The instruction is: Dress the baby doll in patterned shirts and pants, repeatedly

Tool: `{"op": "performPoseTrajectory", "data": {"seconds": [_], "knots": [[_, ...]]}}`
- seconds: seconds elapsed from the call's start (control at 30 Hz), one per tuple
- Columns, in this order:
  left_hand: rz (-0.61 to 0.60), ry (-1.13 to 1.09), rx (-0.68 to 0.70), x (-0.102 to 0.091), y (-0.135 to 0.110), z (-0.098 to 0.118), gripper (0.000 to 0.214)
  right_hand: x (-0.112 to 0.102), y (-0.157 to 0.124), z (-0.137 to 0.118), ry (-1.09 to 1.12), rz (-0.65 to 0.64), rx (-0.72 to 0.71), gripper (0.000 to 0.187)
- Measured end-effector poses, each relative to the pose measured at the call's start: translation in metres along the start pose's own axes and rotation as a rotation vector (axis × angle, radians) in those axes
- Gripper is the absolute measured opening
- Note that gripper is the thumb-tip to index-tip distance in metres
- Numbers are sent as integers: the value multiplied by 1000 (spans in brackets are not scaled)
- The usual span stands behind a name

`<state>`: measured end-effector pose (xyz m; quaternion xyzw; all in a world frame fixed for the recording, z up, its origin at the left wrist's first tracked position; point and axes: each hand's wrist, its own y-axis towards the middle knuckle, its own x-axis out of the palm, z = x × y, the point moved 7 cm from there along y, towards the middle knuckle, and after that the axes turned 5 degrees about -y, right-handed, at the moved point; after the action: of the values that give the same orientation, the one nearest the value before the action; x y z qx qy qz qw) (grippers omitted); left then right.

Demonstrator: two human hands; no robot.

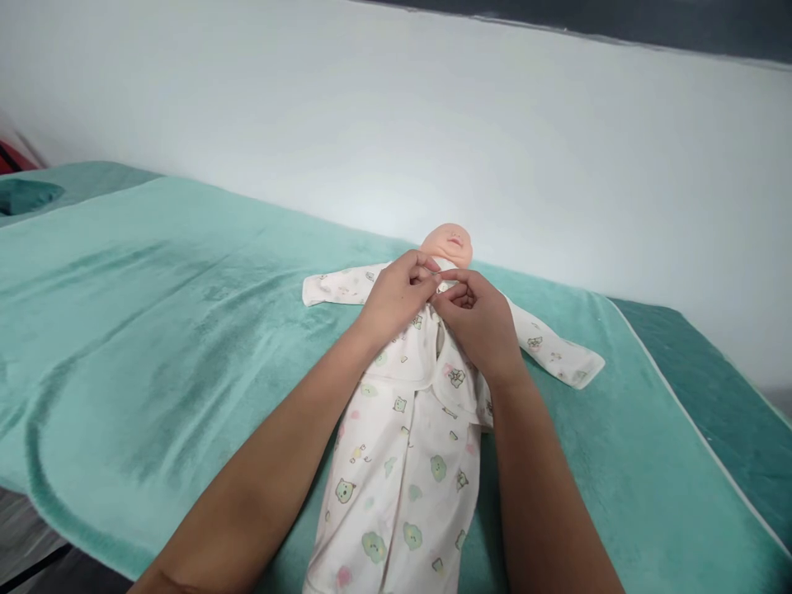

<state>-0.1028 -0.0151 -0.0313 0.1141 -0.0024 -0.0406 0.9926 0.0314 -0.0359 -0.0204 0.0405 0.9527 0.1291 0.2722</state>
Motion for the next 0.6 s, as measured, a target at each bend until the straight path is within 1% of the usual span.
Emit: {"op": "performPoseTrajectory", "data": {"seconds": [0.07,0.13,0.2,0.3,0.33,0.37,0.43,0.5,0.53,0.6], "knots": [[7,-6,-11,-1,0,-2,11,0,0,0,-22,-9,-4,31],[-1,3,5,-3,0,-3,13,-2,-1,1,-17,-14,8,28],[-29,32,28,-6,-1,-4,14,-6,-1,3,35,0,45,23],[-105,69,48,-10,-6,0,13,-15,-3,4,101,21,125,14],[-136,75,42,-12,-8,1,13,-19,-5,2,75,14,141,10],[-171,83,28,-13,-11,3,14,-22,-7,-1,15,-11,149,11],[-249,118,-7,-15,-15,6,18,-24,-14,-9,-163,-112,144,25],[-321,164,-14,-16,-19,9,22,-23,-23,-17,-326,-221,127,38],[-352,182,-5,-16,-20,10,22,-22,-26,-20,-382,-253,118,41],[-399,205,17,-14,-20,11,21,-20,-31,-24,-451,-266,96,39]]}}
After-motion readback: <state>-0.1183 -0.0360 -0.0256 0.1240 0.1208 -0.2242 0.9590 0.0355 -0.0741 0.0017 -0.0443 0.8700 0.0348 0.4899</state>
